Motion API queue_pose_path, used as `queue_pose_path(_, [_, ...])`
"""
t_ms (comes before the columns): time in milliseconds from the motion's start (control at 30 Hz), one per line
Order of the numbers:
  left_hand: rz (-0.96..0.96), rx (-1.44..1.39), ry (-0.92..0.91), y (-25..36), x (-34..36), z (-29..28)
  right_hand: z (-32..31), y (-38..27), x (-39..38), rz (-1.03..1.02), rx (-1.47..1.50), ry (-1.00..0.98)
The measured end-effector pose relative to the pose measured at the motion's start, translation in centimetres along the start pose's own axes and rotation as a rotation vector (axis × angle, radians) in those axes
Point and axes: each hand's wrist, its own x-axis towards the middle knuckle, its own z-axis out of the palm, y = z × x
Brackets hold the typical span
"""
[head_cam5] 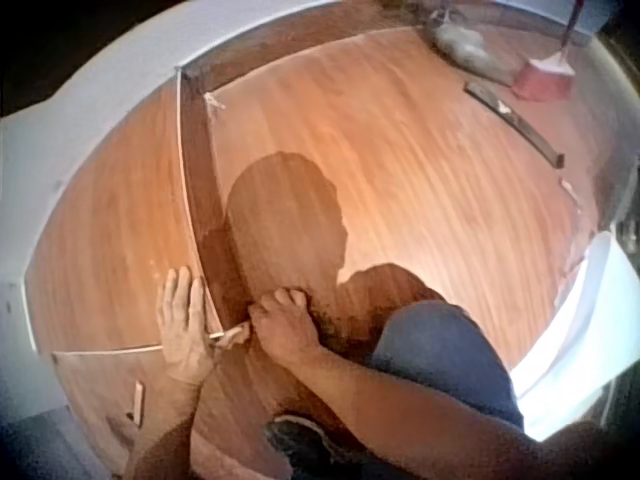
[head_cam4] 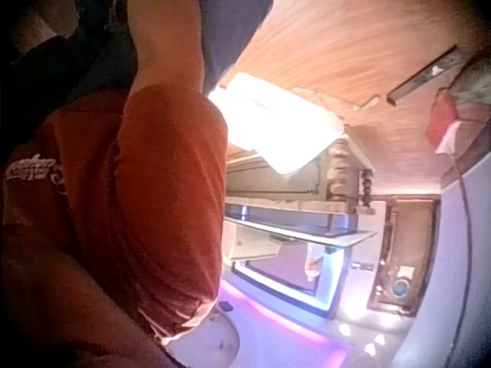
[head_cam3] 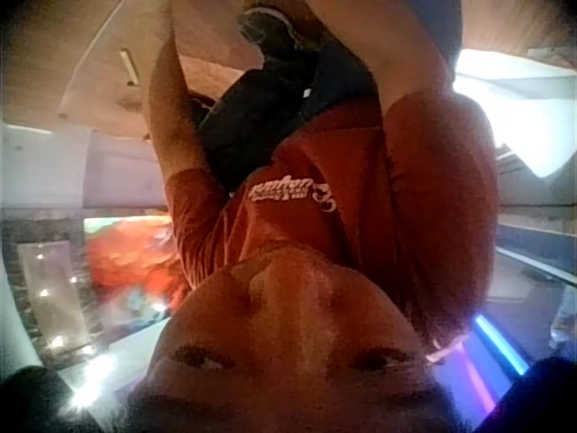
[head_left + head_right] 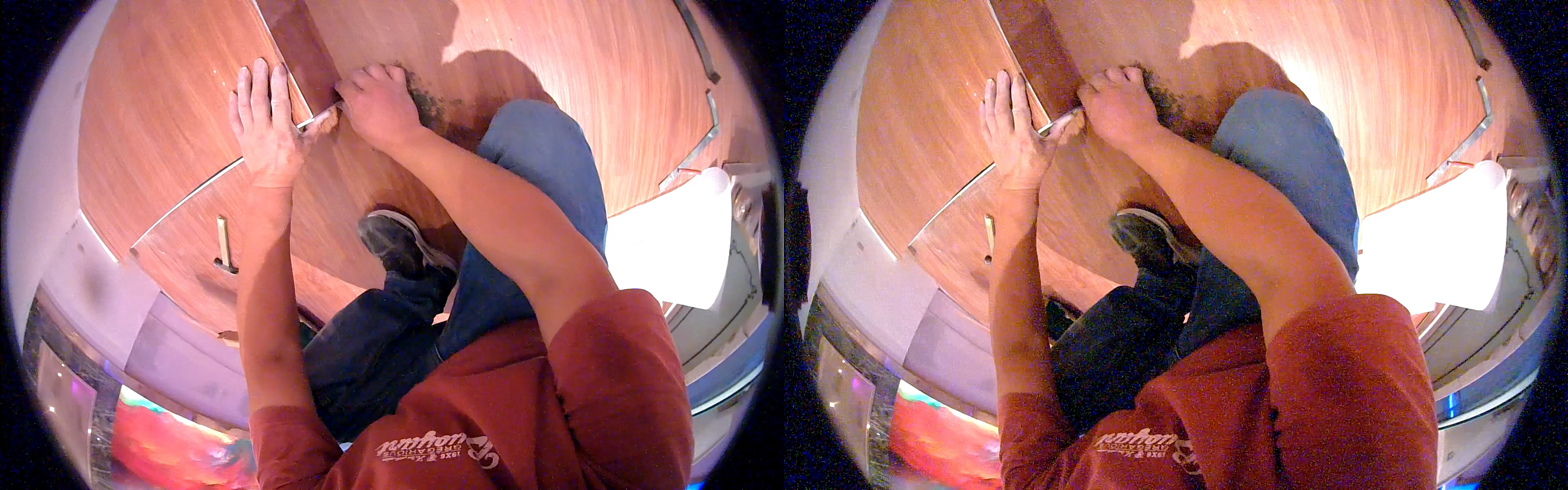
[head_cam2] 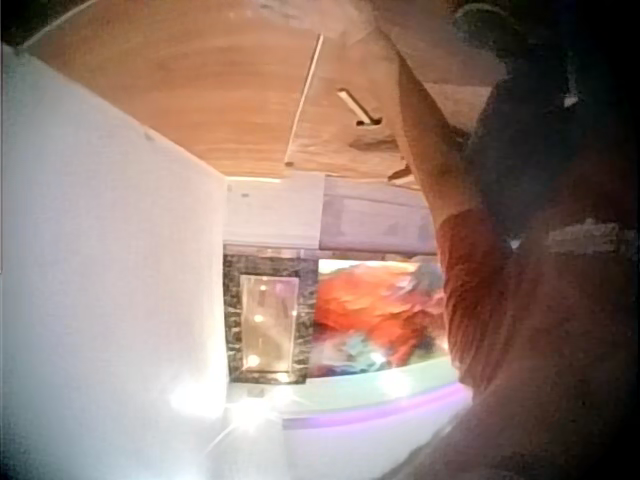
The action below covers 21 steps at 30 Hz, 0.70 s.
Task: The person cuts a piece of wood flooring using a table saw, then carries it to the installation area. They sit on the floor and fit the wood planks into place, using a hammer to tap them together. They also use a square ruler and pencil to mark measurements on the planks.
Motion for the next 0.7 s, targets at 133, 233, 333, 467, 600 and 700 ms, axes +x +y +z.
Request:
queue_pose_path(133, [0.0, 0.043, -0.028, -0.48, -0.3, 0.01, -0.07, -0.94, 0.18, 0.025, 0.233, 0.027])
queue_pose_path(233, [-0.014, 0.001, -0.003, -0.7, -0.46, 0.27, -0.17, -0.99, 0.17, 0.003, 0.292, 0.036])
queue_pose_path(333, [-0.025, -0.025, -0.004, -0.55, -0.4, 0.16, -0.2, -0.55, 0.24, -0.009, 0.272, -0.02])
queue_pose_path(467, [-0.024, -0.032, -0.017, -0.7, -0.5, -0.04, -0.28, -0.63, 0.37, -0.013, 0.255, -0.02])
queue_pose_path(600, [-0.04, -0.02, -0.04, -0.89, -0.58, 0.12, -0.2, -0.53, 0.29, -0.02, 0.274, -0.018])
queue_pose_path(700, [-0.032, 0.02, -0.095, -0.87, -0.71, -0.38, 0.19, -0.21, 0.34, -0.078, 0.235, -0.009])
